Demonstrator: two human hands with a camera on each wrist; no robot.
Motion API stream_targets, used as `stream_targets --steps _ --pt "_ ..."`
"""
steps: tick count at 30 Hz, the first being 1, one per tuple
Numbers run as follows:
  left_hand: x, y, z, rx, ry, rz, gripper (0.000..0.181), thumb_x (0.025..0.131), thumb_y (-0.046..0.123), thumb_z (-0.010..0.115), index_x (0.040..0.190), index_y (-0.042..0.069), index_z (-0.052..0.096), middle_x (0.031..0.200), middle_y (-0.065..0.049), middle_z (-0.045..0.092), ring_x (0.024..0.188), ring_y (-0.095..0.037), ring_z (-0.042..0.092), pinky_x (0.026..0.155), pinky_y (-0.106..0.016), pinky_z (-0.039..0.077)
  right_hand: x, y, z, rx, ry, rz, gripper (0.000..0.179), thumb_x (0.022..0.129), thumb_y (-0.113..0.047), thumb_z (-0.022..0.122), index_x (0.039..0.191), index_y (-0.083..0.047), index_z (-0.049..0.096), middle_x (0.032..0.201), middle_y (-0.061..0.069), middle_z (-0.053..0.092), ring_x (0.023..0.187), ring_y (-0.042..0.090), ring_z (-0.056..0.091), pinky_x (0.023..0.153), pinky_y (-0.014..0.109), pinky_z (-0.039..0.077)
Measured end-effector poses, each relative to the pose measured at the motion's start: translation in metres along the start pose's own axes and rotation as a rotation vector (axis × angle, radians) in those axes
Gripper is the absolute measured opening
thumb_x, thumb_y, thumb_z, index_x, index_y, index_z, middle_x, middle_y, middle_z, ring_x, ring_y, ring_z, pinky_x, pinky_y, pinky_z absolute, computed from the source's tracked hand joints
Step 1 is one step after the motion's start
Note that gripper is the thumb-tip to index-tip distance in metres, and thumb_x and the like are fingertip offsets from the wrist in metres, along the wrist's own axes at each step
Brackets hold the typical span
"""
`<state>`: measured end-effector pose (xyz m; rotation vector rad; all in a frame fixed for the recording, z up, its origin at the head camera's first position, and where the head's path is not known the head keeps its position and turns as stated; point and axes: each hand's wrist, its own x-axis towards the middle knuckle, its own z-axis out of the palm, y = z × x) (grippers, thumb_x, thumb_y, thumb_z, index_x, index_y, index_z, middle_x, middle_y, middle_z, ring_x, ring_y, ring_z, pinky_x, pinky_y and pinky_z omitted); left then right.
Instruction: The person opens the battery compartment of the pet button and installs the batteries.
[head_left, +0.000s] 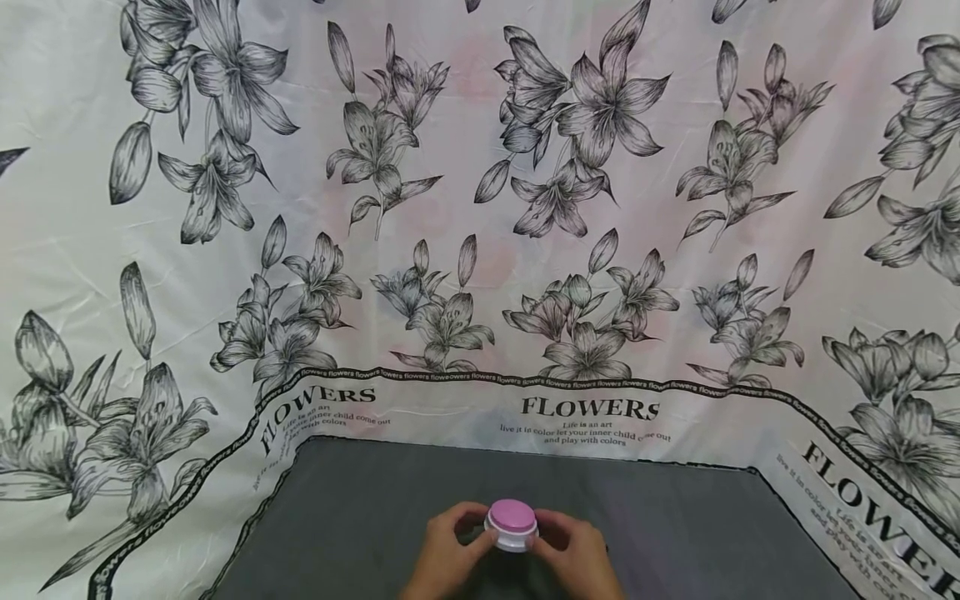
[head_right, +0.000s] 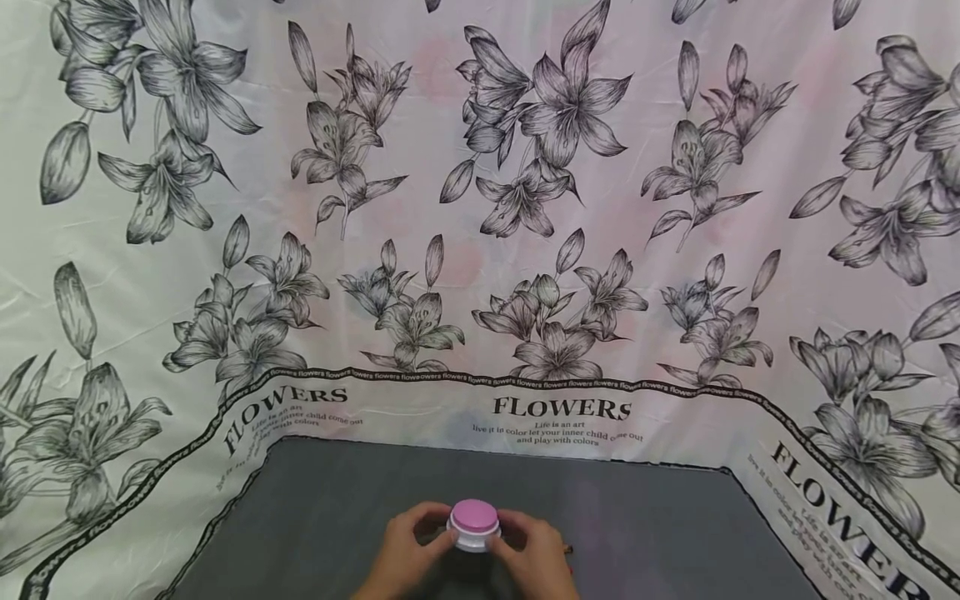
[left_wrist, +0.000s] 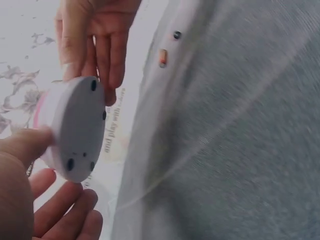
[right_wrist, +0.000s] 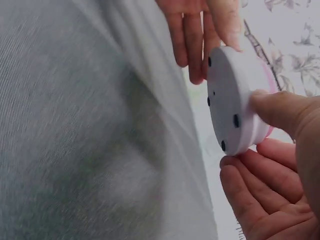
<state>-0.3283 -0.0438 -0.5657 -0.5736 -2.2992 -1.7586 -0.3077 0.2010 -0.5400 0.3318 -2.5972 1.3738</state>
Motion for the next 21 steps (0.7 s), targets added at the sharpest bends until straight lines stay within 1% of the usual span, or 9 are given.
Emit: stream_targets --steps 2,4,7,10,13,15,17,19,21 --pt "0.0 0.006 -0.001 -0.047 0.045 -0.013 0.029 0.097 0.03 0.084 0.12 0.013 0.078 0.115 -0.004 0.081 0.105 -0.014 0.077 0.09 -0.031 0.063 -0.001 -0.007 -0.001 0.036 0.021 -0.005 0.047 0.092 -0.032 0.089 0.129 -0.005 0.078 0.116 0.01 0.083 0.096 0.011 0.079 0.082 0.022 0.063" --pt "0.001 0.012 -0.002 -0.081 0.087 -0.018 0.028 0.098 0.03 0.083 0.119 0.013 0.079 0.114 -0.005 0.081 0.102 -0.012 0.077 0.089 -0.027 0.063 -0.002 -0.013 -0.001 0.073 0.021 -0.016 0.045 0.092 -0.024 0.088 0.13 -0.003 0.077 0.117 0.011 0.082 0.096 0.009 0.079 0.083 0.021 0.063" --pt "0.001 0.019 -0.001 -0.096 0.151 -0.014 0.027 0.099 0.031 0.083 0.119 0.014 0.081 0.116 -0.005 0.082 0.1 -0.009 0.078 0.089 -0.024 0.063 -0.001 -0.02 -0.001 0.113 0.034 -0.038 0.041 0.091 -0.009 0.085 0.129 0.0 0.076 0.115 0.011 0.082 0.097 0.009 0.078 0.084 0.021 0.064" --pt "0.002 0.025 0.0 -0.109 0.208 -0.011 0.026 0.098 0.031 0.083 0.12 0.016 0.082 0.117 -0.004 0.083 0.102 -0.008 0.079 0.09 -0.023 0.063 -0.001 -0.025 0.001 0.131 0.1 -0.047 0.036 0.089 -0.001 0.085 0.124 -0.003 0.079 0.108 0.007 0.083 0.093 0.008 0.078 0.083 0.022 0.064" --pt "0.002 0.029 0.002 -0.148 0.267 -0.004 0.023 0.098 0.029 0.084 0.118 0.017 0.083 0.114 -0.004 0.084 0.101 -0.01 0.08 0.087 -0.024 0.064 -0.001 -0.03 0.003 0.128 0.161 -0.06 0.032 0.089 -0.002 0.087 0.12 -0.007 0.081 0.106 0.004 0.083 0.091 0.007 0.077 0.081 0.022 0.064" --pt "0.003 0.032 0.003 -0.173 0.305 0.003 0.02 0.098 0.027 0.084 0.116 0.018 0.084 0.11 -0.003 0.085 0.096 -0.009 0.08 0.083 -0.023 0.063 -0.002 -0.031 0.005 0.121 0.193 -0.067 0.029 0.09 -0.005 0.087 0.119 -0.009 0.082 0.107 0.003 0.083 0.091 0.006 0.078 0.08 0.022 0.064" --pt "0.003 0.035 0.003 -0.187 0.33 0.018 0.014 0.1 0.025 0.082 0.112 0.018 0.086 0.105 -0.001 0.085 0.089 -0.01 0.079 0.078 -0.022 0.063 -0.002 -0.032 0.005 0.101 0.215 -0.081 0.026 0.093 -0.01 0.086 0.119 -0.01 0.082 0.107 0.003 0.084 0.092 0.006 0.078 0.08 0.022 0.064" --pt "0.003 0.038 0.001 -0.193 0.327 0.031 0.013 0.102 0.023 0.079 0.111 0.017 0.086 0.102 -0.002 0.084 0.085 -0.013 0.079 0.075 -0.023 0.063 -0.002 -0.033 0.005 0.082 0.231 -0.089 0.024 0.096 -0.013 0.084 0.119 -0.01 0.083 0.108 0.003 0.084 0.093 0.005 0.078 0.079 0.022 0.064" --pt "0.002 0.04 -0.001 -0.186 0.298 0.038 0.015 0.104 0.019 0.075 0.116 0.017 0.085 0.105 -0.002 0.083 0.085 -0.016 0.078 0.075 -0.023 0.064 -0.001 -0.035 0.003 0.07 0.233 -0.088 0.023 0.098 -0.017 0.082 0.12 -0.01 0.083 0.108 0.002 0.085 0.092 0.004 0.078 0.078 0.022 0.064"
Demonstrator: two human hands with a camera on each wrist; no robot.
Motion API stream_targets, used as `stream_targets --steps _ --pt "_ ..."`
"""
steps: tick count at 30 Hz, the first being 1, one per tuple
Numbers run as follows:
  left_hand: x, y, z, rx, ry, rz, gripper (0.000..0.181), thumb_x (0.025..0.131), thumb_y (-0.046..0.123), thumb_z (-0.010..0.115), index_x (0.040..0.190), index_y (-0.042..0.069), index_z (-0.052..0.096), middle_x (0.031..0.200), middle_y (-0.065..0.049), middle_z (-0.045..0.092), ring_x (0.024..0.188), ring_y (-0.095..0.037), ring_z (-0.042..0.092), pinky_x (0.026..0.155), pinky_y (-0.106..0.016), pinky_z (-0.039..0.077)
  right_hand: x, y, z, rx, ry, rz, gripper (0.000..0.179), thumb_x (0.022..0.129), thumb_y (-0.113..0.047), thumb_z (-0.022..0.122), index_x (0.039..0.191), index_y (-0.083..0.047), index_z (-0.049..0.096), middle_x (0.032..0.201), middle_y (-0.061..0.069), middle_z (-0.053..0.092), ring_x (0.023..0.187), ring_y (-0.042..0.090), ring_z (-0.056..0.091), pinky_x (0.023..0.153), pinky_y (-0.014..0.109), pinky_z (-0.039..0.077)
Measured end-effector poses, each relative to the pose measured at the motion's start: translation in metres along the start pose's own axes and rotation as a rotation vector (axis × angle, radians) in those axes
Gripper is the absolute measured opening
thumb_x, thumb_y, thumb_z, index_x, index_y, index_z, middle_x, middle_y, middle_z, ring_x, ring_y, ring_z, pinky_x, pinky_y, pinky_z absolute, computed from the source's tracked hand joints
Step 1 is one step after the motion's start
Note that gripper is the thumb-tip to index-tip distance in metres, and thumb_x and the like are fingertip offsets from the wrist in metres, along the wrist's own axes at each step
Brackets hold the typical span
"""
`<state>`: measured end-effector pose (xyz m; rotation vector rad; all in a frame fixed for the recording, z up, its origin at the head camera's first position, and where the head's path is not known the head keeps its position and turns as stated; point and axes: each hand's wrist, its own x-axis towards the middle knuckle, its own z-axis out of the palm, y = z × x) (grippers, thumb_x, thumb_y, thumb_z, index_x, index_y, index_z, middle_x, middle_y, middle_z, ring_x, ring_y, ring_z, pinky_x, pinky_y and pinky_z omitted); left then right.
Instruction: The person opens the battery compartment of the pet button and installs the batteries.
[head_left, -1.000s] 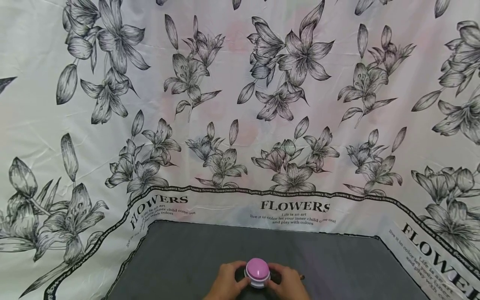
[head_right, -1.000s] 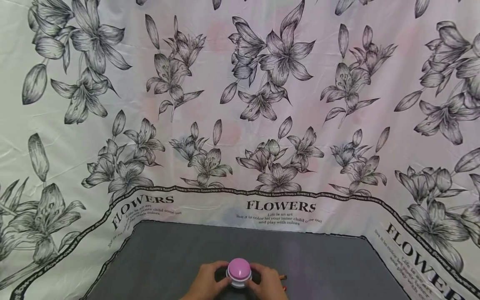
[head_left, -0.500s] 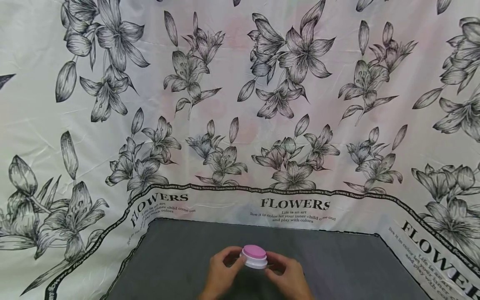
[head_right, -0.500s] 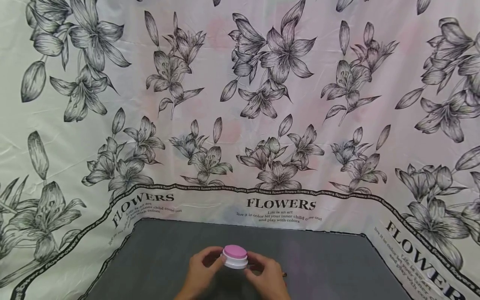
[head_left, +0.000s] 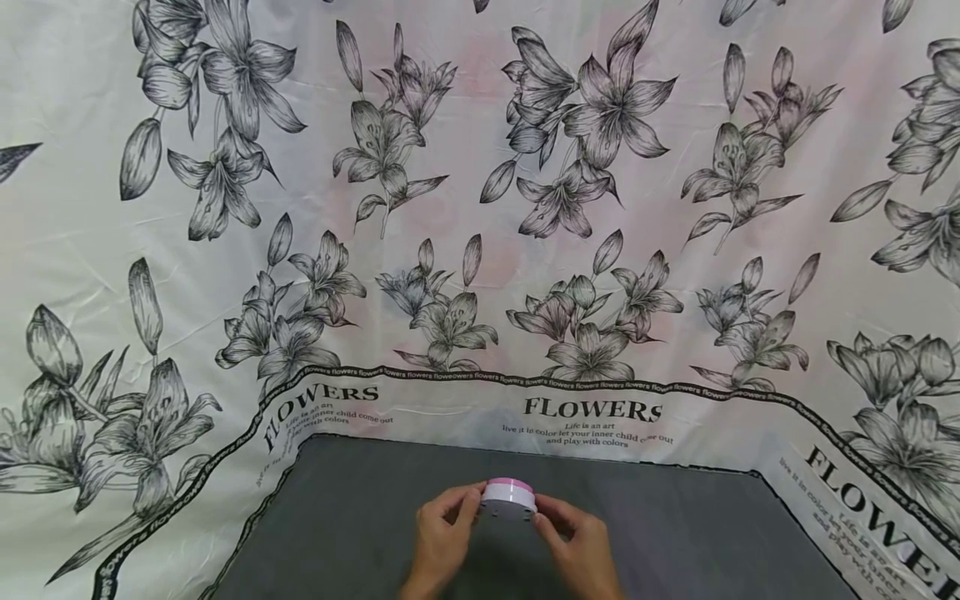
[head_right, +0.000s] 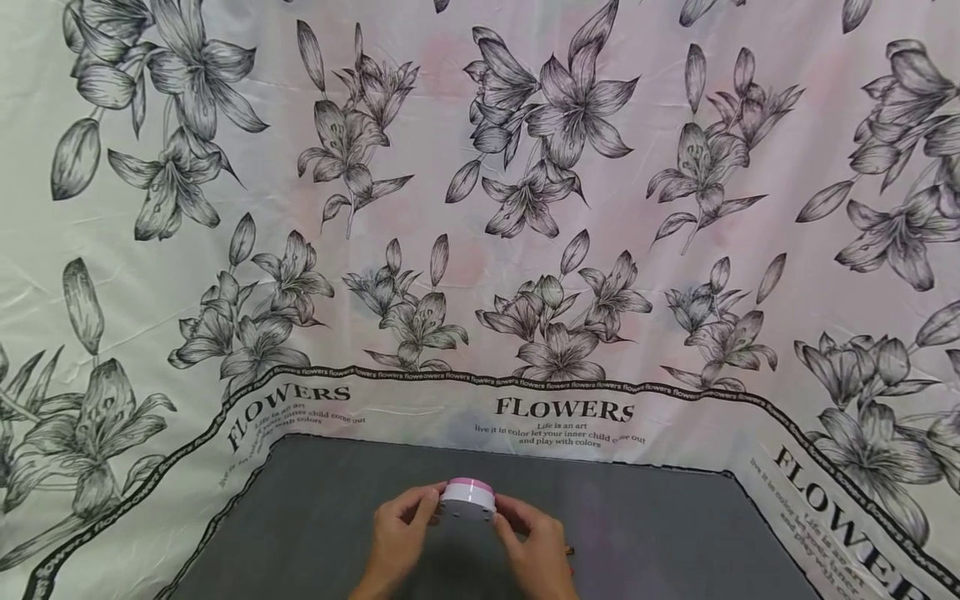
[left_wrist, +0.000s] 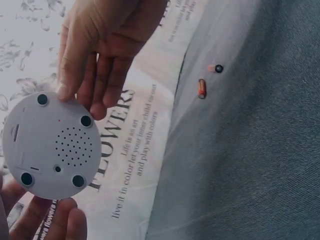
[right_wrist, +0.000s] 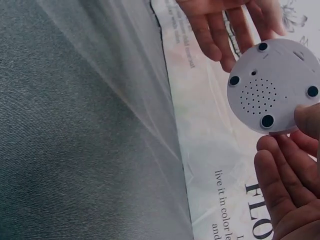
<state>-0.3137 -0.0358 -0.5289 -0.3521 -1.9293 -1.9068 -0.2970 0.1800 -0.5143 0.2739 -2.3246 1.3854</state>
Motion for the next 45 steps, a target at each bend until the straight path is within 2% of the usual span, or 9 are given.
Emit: stream_targets --steps 7,16,24,31,35,40,41,43,45 --pt "0.004 0.007 -0.003 0.033 -0.141 0.038 0.035 0.099 0.006 0.075 0.132 0.017 0.078 0.121 -0.006 0.077 0.098 -0.012 0.076 0.082 -0.027 0.066 0.005 -0.008 -0.006 0.031 -0.032 0.092 0.025 0.102 -0.02 0.078 0.123 -0.007 0.081 0.109 0.005 0.084 0.091 0.01 0.08 0.076 0.022 0.064" --pt "0.006 0.017 -0.003 0.042 -0.206 0.056 0.037 0.099 0.008 0.077 0.136 0.011 0.076 0.12 -0.011 0.074 0.106 -0.021 0.077 0.089 -0.027 0.066 0.004 -0.013 -0.008 0.088 -0.05 0.148 0.022 0.102 -0.014 0.077 0.118 0.001 0.081 0.099 0.009 0.084 0.081 0.009 0.078 0.071 0.021 0.063" --pt "0.006 0.012 -0.007 0.088 -0.247 -0.06 0.035 0.098 0.012 0.077 0.133 0.006 0.077 0.113 -0.01 0.074 0.101 -0.015 0.076 0.086 -0.02 0.061 0.002 -0.008 -0.012 0.03 -0.152 0.166 0.027 0.102 -0.024 0.076 0.113 0.0 0.082 0.089 0.004 0.081 0.075 0.01 0.074 0.066 0.023 0.06" --pt "0.004 0.003 -0.011 0.056 -0.298 -0.195 0.036 0.094 0.009 0.077 0.128 -0.003 0.077 0.107 -0.013 0.079 0.087 -0.015 0.076 0.07 -0.02 0.059 0.003 0.0 -0.013 -0.094 -0.269 0.236 0.029 0.103 -0.031 0.071 0.109 -0.006 0.083 0.082 -0.003 0.077 0.073 0.011 0.07 0.064 0.029 0.054" --pt "0.002 -0.003 -0.009 0.045 -0.294 -0.27 0.033 0.093 0.006 0.077 0.124 -0.006 0.077 0.106 -0.014 0.08 0.091 -0.02 0.077 0.071 -0.026 0.064 0.002 0.006 -0.011 -0.15 -0.306 0.282 0.027 0.102 -0.032 0.068 0.1 -0.011 0.084 0.076 -0.004 0.075 0.07 0.012 0.066 0.064 0.032 0.051" --pt "-0.001 -0.011 -0.007 0.05 -0.284 -0.373 0.028 0.091 0.004 0.077 0.117 -0.009 0.077 0.099 -0.009 0.08 0.086 -0.018 0.075 0.073 -0.038 0.068 0.002 0.013 -0.007 -0.175 -0.348 0.352 0.029 0.101 -0.03 0.067 0.103 -0.008 0.084 0.078 -0.002 0.078 0.072 0.012 0.068 0.067 0.035 0.053" --pt "-0.002 -0.012 -0.006 0.055 -0.282 -0.391 0.027 0.091 0.004 0.077 0.115 -0.009 0.077 0.097 -0.008 0.079 0.084 -0.017 0.075 0.073 -0.038 0.068 0.002 0.015 -0.006 -0.176 -0.357 0.369 0.029 0.101 -0.03 0.067 0.104 -0.007 0.084 0.078 -0.002 0.077 0.072 0.013 0.068 0.068 0.038 0.053" --pt "-0.004 -0.015 -0.005 0.058 -0.275 -0.417 0.025 0.091 0.003 0.076 0.113 -0.01 0.077 0.094 -0.008 0.079 0.08 -0.016 0.074 0.072 -0.038 0.068 0.002 0.026 -0.002 -0.175 -0.364 0.385 0.027 0.099 -0.03 0.067 0.1 -0.009 0.085 0.073 -0.001 0.075 0.071 0.013 0.067 0.092 0.053 0.056" --pt "-0.006 -0.017 -0.004 0.063 -0.269 -0.441 0.024 0.09 0.003 0.075 0.11 -0.011 0.076 0.092 -0.008 0.078 0.078 -0.015 0.075 0.07 -0.037 0.068 0.002 0.046 0.002 -0.178 -0.37 0.377 0.026 0.098 -0.031 0.067 0.094 -0.012 0.084 0.068 -0.001 0.073 0.071 0.013 0.067 0.118 0.073 0.035"
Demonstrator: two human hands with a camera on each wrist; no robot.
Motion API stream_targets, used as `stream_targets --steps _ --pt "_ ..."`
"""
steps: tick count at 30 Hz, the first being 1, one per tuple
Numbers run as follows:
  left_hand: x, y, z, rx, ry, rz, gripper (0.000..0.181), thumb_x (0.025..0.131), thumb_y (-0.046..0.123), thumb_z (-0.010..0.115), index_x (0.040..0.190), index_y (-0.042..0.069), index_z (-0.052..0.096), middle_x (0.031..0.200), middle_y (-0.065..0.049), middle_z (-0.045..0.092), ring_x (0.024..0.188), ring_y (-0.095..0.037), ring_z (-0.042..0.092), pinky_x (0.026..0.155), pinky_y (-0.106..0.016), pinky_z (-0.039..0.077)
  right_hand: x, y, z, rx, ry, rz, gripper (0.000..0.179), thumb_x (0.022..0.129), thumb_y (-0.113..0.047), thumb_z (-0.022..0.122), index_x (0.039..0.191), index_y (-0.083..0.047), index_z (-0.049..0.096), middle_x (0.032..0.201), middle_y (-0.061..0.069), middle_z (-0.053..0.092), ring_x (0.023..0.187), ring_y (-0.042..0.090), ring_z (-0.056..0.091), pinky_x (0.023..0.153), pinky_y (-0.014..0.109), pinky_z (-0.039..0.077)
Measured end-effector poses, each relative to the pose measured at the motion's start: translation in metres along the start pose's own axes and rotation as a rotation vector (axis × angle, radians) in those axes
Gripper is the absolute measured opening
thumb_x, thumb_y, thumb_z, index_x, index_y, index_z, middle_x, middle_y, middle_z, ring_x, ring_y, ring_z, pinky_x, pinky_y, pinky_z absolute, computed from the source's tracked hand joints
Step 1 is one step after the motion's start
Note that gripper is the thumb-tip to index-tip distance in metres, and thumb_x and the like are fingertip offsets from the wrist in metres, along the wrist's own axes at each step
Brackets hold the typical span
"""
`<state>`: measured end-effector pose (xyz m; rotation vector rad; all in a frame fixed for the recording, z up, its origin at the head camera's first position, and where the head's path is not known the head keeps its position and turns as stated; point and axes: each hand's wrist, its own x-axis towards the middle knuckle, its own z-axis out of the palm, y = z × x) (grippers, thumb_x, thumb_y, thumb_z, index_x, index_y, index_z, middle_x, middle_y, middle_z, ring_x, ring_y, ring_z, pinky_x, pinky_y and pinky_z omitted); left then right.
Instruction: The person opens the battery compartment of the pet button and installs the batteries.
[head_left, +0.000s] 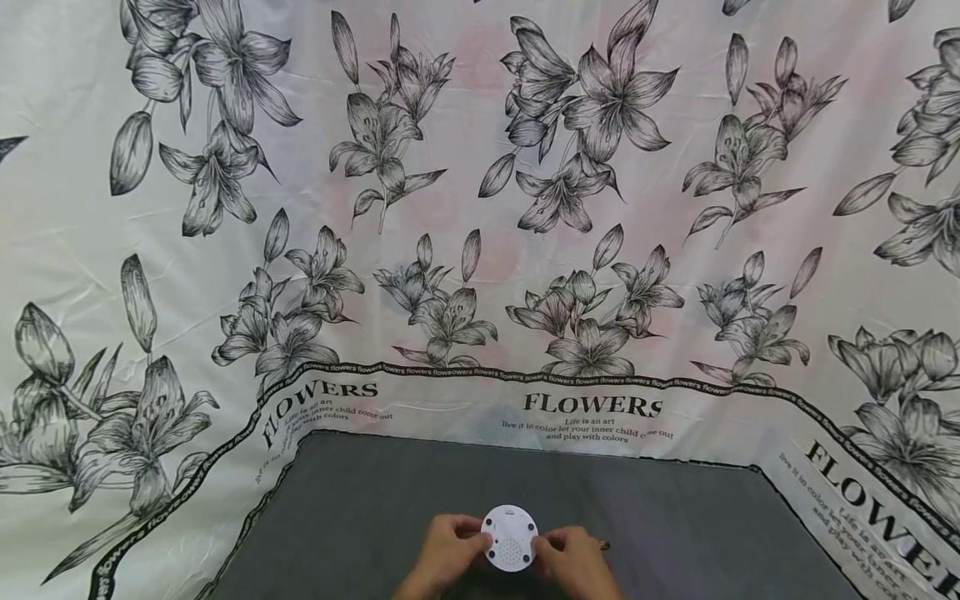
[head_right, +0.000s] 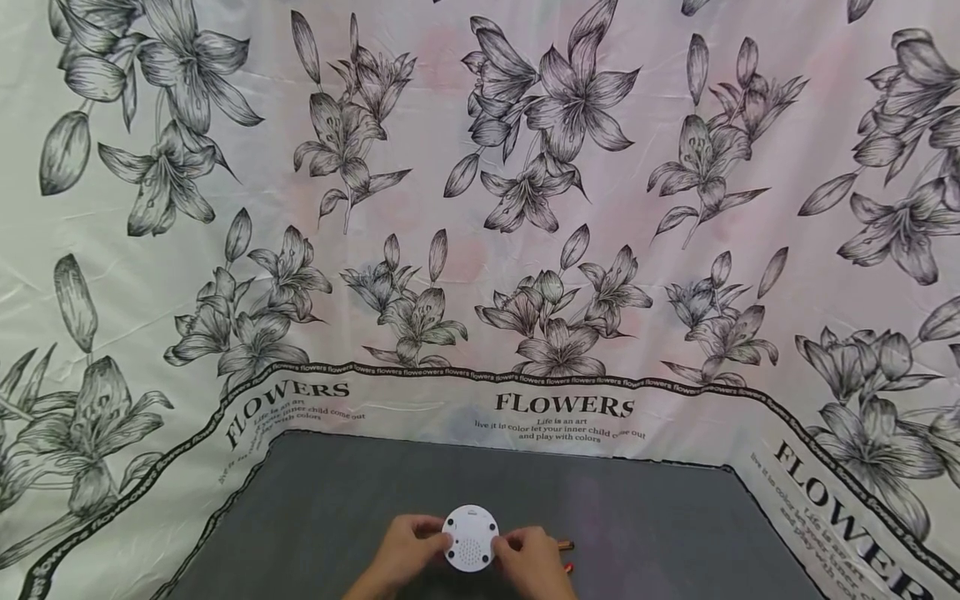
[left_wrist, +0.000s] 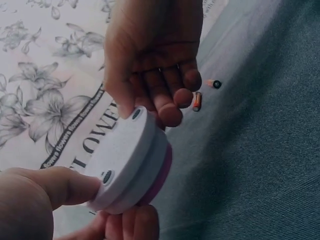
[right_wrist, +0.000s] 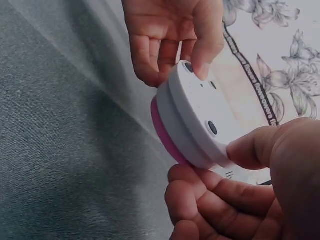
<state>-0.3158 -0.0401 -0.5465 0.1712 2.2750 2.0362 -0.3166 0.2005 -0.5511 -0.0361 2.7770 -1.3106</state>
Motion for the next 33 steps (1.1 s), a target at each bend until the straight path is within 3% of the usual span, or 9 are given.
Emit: stream_targets --steps 2,3,5,7,10,15,22,28,33 --pt "-0.001 -0.001 0.001 -0.007 -0.001 -0.022 0.023 0.09 0.002 0.074 0.108 -0.012 0.075 0.091 -0.008 0.077 0.076 -0.014 0.075 0.069 -0.036 0.068 0.013 0.023 0.007 0.008 -0.018 -0.012 0.026 0.098 -0.034 0.068 0.089 -0.016 0.084 0.066 -0.003 0.072 0.071 0.012 0.067 0.119 0.085 0.009" --pt "-0.001 -0.002 0.001 -0.012 -0.004 -0.029 0.022 0.09 0.001 0.074 0.107 -0.012 0.075 0.09 -0.009 0.077 0.076 -0.014 0.075 0.069 -0.036 0.068 0.021 0.036 0.011 0.006 -0.026 -0.026 0.026 0.098 -0.036 0.068 0.087 -0.018 0.083 0.065 -0.004 0.072 0.071 0.011 0.068 0.119 0.086 0.009" --pt "-0.001 -0.004 0.003 -0.016 -0.012 -0.04 0.021 0.09 0.0 0.073 0.105 -0.014 0.075 0.089 -0.009 0.077 0.074 -0.014 0.075 0.068 -0.037 0.068 0.034 0.059 0.017 0.021 -0.061 -0.054 0.026 0.099 -0.037 0.069 0.086 -0.02 0.083 0.067 -0.005 0.074 0.07 0.012 0.069 0.116 0.072 0.035" --pt "-0.001 -0.006 0.004 -0.017 -0.02 -0.042 0.019 0.089 -0.001 0.072 0.104 -0.014 0.075 0.087 -0.009 0.077 0.073 -0.013 0.075 0.066 -0.037 0.068 0.044 0.076 0.021 0.044 -0.102 -0.065 0.026 0.099 -0.037 0.069 0.086 -0.02 0.083 0.069 -0.004 0.075 0.069 0.014 0.07 0.088 0.052 0.054" --pt "-0.002 -0.009 0.005 -0.016 -0.025 -0.035 0.018 0.089 -0.002 0.072 0.102 -0.014 0.074 0.085 -0.009 0.076 0.072 -0.013 0.075 0.066 -0.036 0.068 0.046 0.085 0.024 0.066 -0.126 -0.074 0.026 0.099 -0.036 0.069 0.086 -0.018 0.083 0.07 -0.003 0.075 0.066 0.016 0.069 0.059 0.035 0.049" --pt "-0.002 -0.014 0.006 -0.021 -0.026 -0.048 0.02 0.088 -0.001 0.072 0.102 -0.015 0.073 0.084 -0.009 0.076 0.071 -0.014 0.075 0.065 -0.035 0.068 0.013 0.034 0.009 0.039 -0.114 -0.02 0.027 0.098 -0.029 0.067 0.09 -0.01 0.084 0.071 -0.002 0.074 0.065 0.014 0.068 0.058 0.032 0.048" --pt "-0.002 -0.016 0.007 0.008 -0.025 -0.072 0.021 0.088 -0.002 0.071 0.103 -0.016 0.072 0.084 -0.01 0.077 0.071 -0.016 0.076 0.065 -0.033 0.067 0.04 0.074 0.019 0.057 -0.163 -0.018 0.025 0.099 -0.032 0.07 0.094 -0.012 0.085 0.072 -0.002 0.075 0.066 0.017 0.071 0.057 0.034 0.051" --pt "-0.003 -0.015 0.007 0.005 -0.034 -0.087 0.021 0.089 -0.002 0.07 0.104 -0.017 0.072 0.084 -0.011 0.078 0.073 -0.017 0.077 0.066 -0.034 0.068 0.007 0.019 0.007 -0.021 -0.122 0.032 0.026 0.098 -0.026 0.068 0.099 -0.005 0.084 0.078 0.001 0.075 0.069 0.015 0.069 0.061 0.033 0.053" --pt "-0.003 -0.016 0.008 -0.008 -0.03 -0.097 0.021 0.089 -0.002 0.07 0.104 -0.017 0.072 0.083 -0.01 0.078 0.074 -0.017 0.077 0.066 -0.034 0.068 -0.011 -0.02 -0.002 -0.144 0.081 -0.16 0.008 0.09 -0.015 0.076 0.094 -0.008 0.079 0.081 -0.003 0.073 0.072 0.01 0.064 0.064 0.031 0.054"
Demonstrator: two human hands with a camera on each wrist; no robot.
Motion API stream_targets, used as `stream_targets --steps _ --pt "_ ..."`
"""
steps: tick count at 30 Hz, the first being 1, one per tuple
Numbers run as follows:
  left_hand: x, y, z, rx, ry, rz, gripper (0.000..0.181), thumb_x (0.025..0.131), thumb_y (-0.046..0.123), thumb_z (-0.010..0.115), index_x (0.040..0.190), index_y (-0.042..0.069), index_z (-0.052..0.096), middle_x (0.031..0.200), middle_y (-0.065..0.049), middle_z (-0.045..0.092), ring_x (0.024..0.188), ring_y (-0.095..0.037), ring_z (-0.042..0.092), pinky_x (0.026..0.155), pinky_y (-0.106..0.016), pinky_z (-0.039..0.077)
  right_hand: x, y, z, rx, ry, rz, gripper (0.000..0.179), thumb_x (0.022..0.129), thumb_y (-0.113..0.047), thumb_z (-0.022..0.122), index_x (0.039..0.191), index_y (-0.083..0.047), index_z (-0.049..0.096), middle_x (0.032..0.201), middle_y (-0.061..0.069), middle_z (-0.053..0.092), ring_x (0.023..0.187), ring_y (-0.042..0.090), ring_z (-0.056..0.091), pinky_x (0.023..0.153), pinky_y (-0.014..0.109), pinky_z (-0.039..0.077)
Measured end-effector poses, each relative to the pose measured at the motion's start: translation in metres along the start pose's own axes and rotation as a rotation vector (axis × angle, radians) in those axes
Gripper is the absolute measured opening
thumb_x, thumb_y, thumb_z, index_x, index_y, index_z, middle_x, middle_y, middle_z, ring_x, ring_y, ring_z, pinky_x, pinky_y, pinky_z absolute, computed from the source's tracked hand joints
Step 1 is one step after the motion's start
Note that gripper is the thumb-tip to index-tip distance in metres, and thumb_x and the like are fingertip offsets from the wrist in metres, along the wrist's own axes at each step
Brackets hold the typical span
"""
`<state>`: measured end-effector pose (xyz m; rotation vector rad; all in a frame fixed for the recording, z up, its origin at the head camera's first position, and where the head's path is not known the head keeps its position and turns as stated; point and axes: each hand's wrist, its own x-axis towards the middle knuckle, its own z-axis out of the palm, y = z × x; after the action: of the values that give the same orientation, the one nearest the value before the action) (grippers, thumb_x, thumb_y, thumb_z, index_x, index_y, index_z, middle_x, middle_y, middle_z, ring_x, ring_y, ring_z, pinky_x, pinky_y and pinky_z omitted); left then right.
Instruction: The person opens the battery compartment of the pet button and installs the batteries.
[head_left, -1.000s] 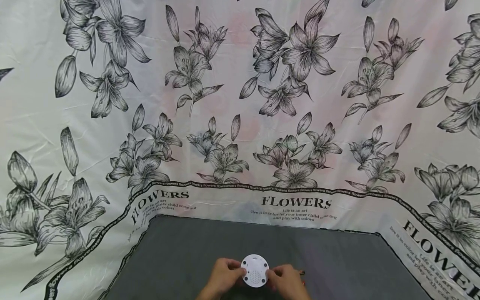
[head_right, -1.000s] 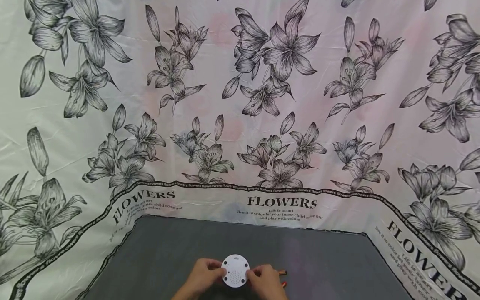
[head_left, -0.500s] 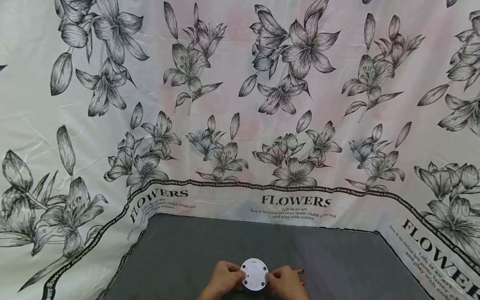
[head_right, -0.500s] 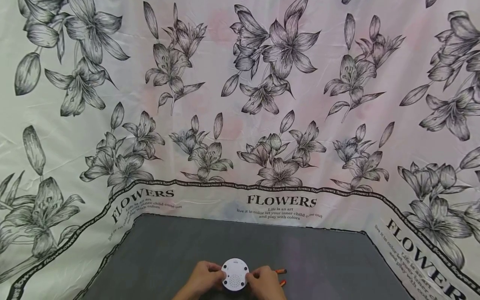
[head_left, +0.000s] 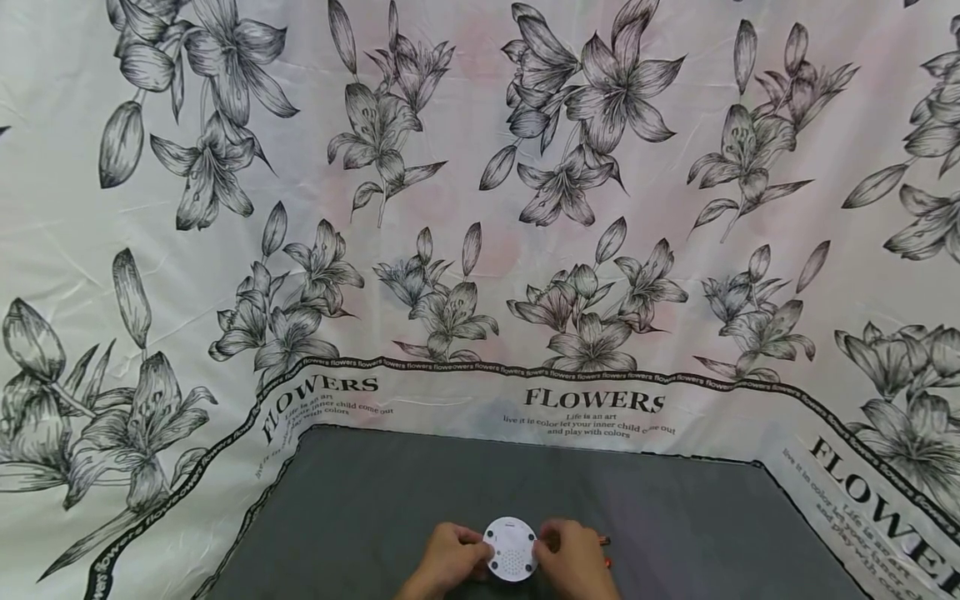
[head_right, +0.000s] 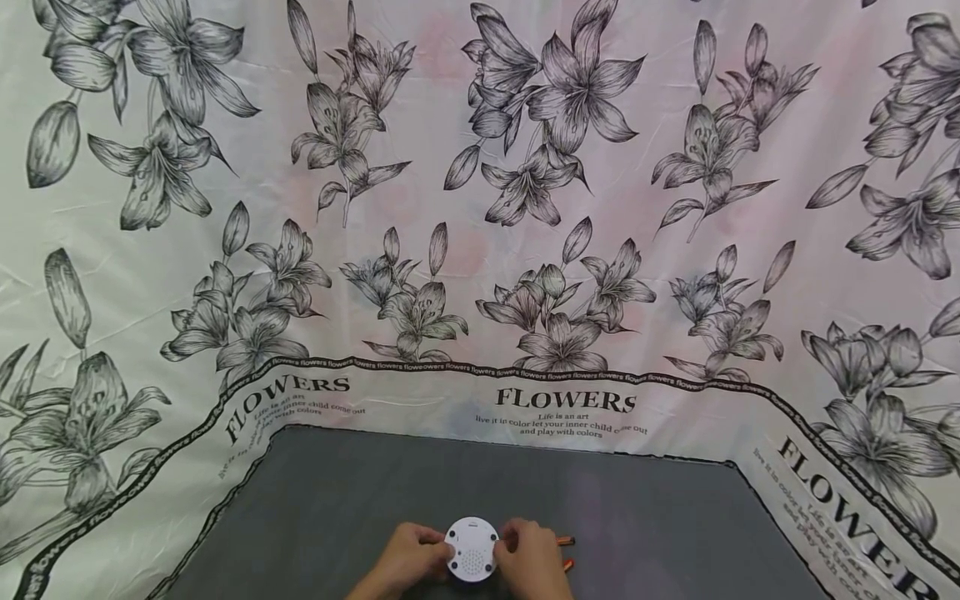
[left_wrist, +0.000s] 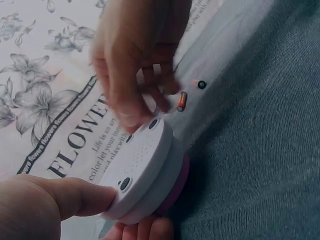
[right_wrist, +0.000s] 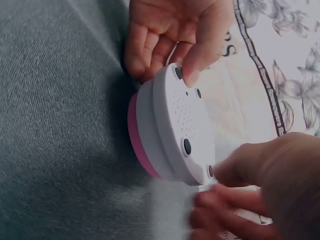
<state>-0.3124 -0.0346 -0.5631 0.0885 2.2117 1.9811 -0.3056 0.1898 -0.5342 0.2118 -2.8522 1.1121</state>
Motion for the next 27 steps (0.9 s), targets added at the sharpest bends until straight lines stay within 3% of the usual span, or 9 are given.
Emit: stream_targets --steps 3,9,11,16,27 --pt "0.001 0.001 -0.001 -0.005 0.008 -0.013 0.021 0.088 -0.002 0.07 0.104 -0.016 0.072 0.083 -0.01 0.078 0.074 -0.015 0.076 0.066 -0.033 0.067 0.001 -0.01 -0.002 -0.055 0.088 -0.145 0.012 0.087 -0.008 0.08 0.097 -0.011 0.074 0.088 -0.005 0.07 0.076 0.006 0.062 0.066 0.028 0.054" --pt "0.001 0.001 -0.001 -0.017 0.01 -0.013 0.019 0.087 -0.001 0.072 0.102 -0.013 0.073 0.08 -0.009 0.078 0.071 -0.014 0.075 0.064 -0.031 0.066 0.009 -0.015 0.005 -0.164 0.075 -0.402 0.027 0.084 -0.001 0.084 0.099 -0.015 0.067 0.096 -0.003 0.068 0.084 0.011 0.06 0.068 0.029 0.051" --pt "0.001 0.0 -0.001 -0.019 0.006 -0.013 0.018 0.088 -0.001 0.072 0.101 -0.013 0.073 0.08 -0.009 0.078 0.07 -0.014 0.075 0.063 -0.03 0.066 0.012 -0.017 0.008 -0.174 0.045 -0.42 0.026 0.085 -0.001 0.084 0.1 -0.016 0.067 0.096 -0.003 0.068 0.084 0.011 0.058 0.067 0.029 0.05" --pt "0.001 -0.002 -0.001 -0.018 -0.013 -0.023 0.018 0.089 -0.001 0.072 0.102 -0.013 0.073 0.083 -0.01 0.078 0.071 -0.015 0.076 0.065 -0.031 0.066 0.016 -0.022 0.013 -0.198 -0.047 -0.345 0.019 0.09 -0.007 0.082 0.102 -0.017 0.07 0.095 -0.006 0.068 0.085 0.008 0.055 0.068 0.03 0.049" --pt "-0.002 0.002 0.002 0.001 0.034 -0.055 0.013 0.088 -0.003 0.071 0.099 -0.01 0.073 0.081 -0.008 0.077 0.07 -0.012 0.072 0.064 -0.029 0.064 0.017 -0.027 0.018 -0.281 -0.045 -0.421 0.02 0.09 -0.001 0.078 0.104 -0.012 0.07 0.096 -0.003 0.068 0.086 0.011 0.055 0.07 0.033 0.051"
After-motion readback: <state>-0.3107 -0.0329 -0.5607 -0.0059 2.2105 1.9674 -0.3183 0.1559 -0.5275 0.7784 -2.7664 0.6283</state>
